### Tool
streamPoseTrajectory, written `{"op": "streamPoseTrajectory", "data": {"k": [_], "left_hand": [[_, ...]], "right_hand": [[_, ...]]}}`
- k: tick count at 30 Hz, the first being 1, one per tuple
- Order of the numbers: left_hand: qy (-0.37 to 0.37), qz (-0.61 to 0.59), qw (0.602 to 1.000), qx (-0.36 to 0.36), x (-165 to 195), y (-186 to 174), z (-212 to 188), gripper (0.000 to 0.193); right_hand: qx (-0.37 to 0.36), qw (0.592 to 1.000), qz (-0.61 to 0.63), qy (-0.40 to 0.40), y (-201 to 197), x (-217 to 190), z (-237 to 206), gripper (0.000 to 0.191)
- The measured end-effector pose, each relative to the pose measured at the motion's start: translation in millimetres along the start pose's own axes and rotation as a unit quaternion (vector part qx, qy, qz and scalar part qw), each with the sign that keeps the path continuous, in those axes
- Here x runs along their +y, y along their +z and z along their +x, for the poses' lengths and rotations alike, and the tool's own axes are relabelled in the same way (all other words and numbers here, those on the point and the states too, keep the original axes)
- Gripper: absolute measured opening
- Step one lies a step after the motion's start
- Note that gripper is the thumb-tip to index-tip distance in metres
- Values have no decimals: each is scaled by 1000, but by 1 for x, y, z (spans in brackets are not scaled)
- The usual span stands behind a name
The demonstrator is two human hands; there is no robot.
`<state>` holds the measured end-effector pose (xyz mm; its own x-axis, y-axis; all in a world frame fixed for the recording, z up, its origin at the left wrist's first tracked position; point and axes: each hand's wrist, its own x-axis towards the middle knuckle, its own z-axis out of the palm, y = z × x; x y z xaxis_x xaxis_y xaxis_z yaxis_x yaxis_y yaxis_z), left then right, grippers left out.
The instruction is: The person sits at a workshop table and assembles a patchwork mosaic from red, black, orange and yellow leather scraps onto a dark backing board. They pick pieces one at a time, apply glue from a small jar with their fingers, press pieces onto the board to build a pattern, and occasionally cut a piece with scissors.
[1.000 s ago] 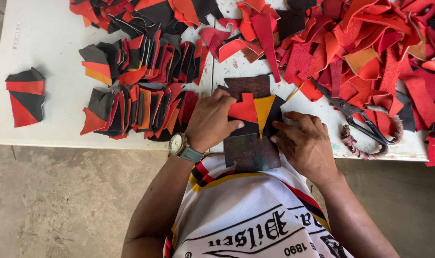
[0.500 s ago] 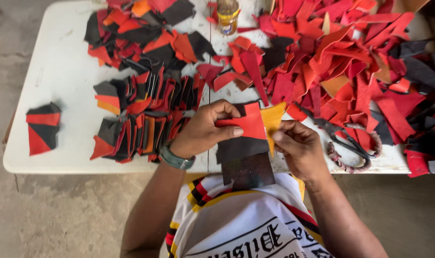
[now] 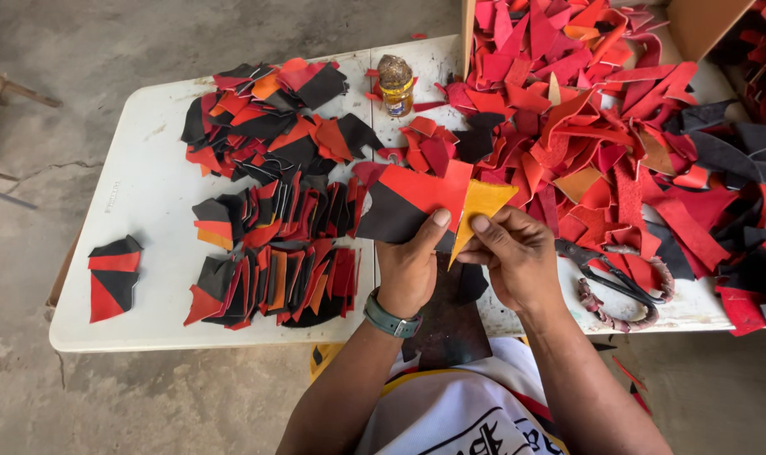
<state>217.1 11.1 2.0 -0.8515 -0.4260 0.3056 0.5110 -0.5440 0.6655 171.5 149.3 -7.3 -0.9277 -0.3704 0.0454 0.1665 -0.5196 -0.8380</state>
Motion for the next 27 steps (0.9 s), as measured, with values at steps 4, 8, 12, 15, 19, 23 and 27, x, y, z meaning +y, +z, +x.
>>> {"op": "streamPoseTrajectory", "data": {"k": [4, 8, 12, 15, 19, 23, 27], "left_hand": [[69, 177, 982, 8, 4, 2, -6, 27], [93, 296, 950, 29, 3, 3, -10, 20], [59, 256, 964, 41, 3, 3, -5, 19], [16, 169, 986, 2, 14, -2, -7, 24], [-32, 249, 966, -63, 29, -13, -13, 23], [-16, 310, 947, -87, 39, -17, -16, 23], [-43, 243, 964, -96, 42, -12, -14, 26]], "right_hand": [[-1, 996, -66, -58, -2, 4, 0, 11], [39, 964, -224, -136, 5, 14, -9, 13], [24, 952, -271, -138, 7, 12, -10, 11], [-26, 971, -225, -70, -1, 1, -8, 13], [-51, 969, -236, -49, -7, -7, -12, 23], [-85, 977, -191, -52, -5, -7, -17, 31], [-65, 980, -183, -39, -4, -6, -16, 30]]}}
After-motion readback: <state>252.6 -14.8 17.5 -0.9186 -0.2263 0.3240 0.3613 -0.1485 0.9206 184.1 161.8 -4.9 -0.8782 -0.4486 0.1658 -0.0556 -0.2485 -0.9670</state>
